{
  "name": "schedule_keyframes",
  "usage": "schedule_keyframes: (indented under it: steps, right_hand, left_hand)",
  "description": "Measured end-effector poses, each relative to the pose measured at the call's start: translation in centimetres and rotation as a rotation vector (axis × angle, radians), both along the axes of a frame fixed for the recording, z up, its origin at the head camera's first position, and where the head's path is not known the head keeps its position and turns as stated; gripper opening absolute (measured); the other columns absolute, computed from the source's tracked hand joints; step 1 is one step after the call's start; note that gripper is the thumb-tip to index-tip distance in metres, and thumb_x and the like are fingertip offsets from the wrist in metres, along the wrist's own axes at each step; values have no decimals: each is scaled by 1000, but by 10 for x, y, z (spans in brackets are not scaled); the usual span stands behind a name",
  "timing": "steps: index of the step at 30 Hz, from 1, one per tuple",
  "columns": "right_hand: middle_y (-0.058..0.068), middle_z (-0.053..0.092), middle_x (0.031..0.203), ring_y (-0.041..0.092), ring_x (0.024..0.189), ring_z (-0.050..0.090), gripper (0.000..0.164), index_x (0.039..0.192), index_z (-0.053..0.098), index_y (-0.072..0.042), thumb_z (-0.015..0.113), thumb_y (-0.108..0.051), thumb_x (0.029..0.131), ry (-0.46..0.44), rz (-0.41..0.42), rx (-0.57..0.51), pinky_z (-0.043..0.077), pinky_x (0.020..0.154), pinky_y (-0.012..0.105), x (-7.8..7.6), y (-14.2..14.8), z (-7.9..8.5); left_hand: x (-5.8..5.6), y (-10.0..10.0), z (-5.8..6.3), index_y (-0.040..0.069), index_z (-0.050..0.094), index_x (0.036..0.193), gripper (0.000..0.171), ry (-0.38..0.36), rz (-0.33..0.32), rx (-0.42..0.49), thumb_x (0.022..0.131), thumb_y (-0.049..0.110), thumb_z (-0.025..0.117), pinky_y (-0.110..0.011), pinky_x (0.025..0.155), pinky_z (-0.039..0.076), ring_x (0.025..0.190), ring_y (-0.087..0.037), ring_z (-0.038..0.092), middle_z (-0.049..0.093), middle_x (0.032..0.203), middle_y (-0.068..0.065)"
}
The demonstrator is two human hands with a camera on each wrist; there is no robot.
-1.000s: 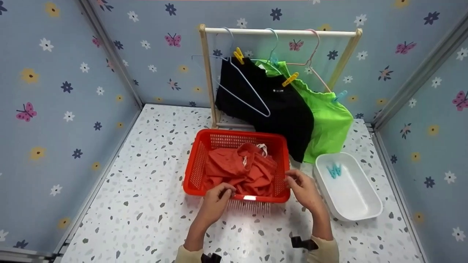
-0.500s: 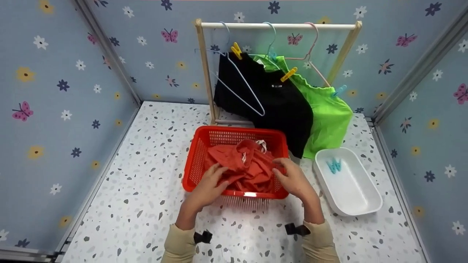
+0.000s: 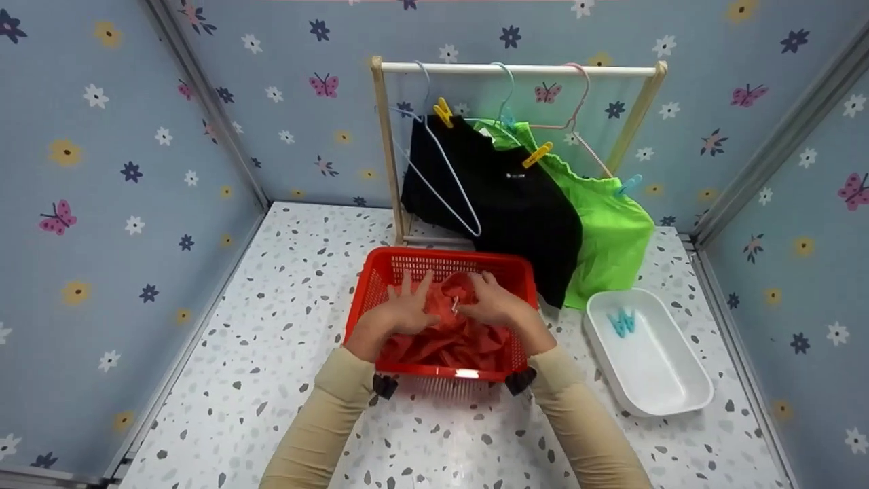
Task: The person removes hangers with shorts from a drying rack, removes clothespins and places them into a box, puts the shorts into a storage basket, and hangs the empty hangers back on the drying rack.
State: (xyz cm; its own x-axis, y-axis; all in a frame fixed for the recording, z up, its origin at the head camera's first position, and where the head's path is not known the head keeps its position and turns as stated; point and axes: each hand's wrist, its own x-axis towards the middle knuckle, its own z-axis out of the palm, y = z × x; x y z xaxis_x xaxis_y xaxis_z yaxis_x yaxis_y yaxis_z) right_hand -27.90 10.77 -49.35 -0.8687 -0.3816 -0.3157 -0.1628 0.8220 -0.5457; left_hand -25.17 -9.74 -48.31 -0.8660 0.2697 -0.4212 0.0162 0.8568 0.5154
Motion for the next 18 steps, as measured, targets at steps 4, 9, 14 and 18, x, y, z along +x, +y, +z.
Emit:
schedule_keyframes:
  steps: [4, 9, 14, 18]
  right_hand:
    - [20, 4, 159, 43, 143, 10, 83, 157, 14, -14, 61, -42, 94, -24, 46, 79, 23, 110, 54, -14, -13, -4]
    - [22, 2, 159, 50, 140, 12, 87, 157, 7, -17, 57, -50, 94, -52, 86, 200, 23, 109, 57, -26, -22, -15]
    - [21, 1, 159, 49, 140, 16, 92, 157, 0, -20, 57, -52, 93, -100, 99, 316, 26, 107, 59, -26, -26, -32]
    - [19, -3, 160, 52, 139, 14, 97, 157, -5, -24, 60, -54, 91, -109, 114, 379, 25, 104, 65, -25, -28, -43]
  left_hand:
    - [-19, 10, 2, 23, -5, 157, 87, 16, -57, -89, 97, 44, 55, -67, 105, 19, 139, -54, -4, -16, 158, -18]
    - [-40, 16, -11, 22, -3, 157, 87, -19, -115, -218, 96, 54, 50, -68, 104, 20, 138, -56, 1, -12, 159, -21]
    - [-47, 16, -33, 24, 2, 157, 89, -88, -131, -291, 92, 60, 51, -62, 110, 15, 141, -50, 7, -7, 158, -23]
    - [-45, 16, -48, 26, 4, 157, 94, -90, -118, -376, 87, 69, 50, -62, 110, 8, 141, -49, 7, 0, 159, -23]
